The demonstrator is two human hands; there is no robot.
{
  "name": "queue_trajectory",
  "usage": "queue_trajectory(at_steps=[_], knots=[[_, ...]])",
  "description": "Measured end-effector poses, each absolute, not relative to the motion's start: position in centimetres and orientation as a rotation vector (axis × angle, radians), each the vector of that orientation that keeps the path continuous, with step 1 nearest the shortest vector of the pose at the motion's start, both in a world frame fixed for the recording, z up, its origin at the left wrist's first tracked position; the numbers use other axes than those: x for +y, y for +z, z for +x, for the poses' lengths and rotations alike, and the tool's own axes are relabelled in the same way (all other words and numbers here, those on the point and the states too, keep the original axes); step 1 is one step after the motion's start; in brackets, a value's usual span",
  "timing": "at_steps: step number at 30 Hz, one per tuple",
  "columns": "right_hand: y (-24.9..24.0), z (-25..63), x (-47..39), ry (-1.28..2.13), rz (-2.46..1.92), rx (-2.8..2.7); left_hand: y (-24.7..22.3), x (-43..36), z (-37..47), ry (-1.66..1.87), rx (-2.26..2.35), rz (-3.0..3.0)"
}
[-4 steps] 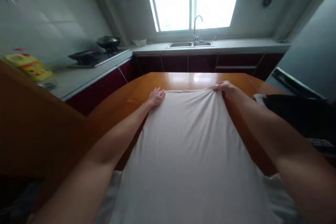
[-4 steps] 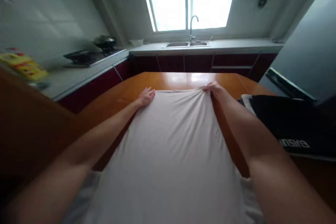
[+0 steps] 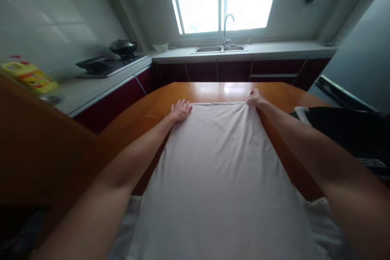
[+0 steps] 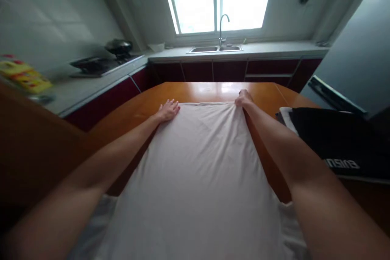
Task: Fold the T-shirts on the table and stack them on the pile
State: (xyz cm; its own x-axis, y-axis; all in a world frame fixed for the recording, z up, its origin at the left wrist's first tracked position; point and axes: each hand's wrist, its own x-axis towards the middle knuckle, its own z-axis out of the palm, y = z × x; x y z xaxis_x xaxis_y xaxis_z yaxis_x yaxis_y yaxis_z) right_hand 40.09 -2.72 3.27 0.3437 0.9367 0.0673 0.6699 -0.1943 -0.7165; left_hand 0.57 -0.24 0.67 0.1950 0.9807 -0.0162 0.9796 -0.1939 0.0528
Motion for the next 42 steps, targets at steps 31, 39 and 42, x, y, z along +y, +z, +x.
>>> queue_trajectory(at_steps=[31,39,42], knots=[[1.1,32.2,-13.7,0.132,-1.679,-2.233,1.5,-11.8,8.2,0.216,1.327,2.794],[2.8,31.1,-19.7,0.135,-1.647,-2.274,4.6,-16.3,8.0,0.257,1.262,2.815],[4.1,31.6,-24.6,0.180,-1.568,-2.314,6.5,-21.1,6.3,0.226,1.172,2.800]])
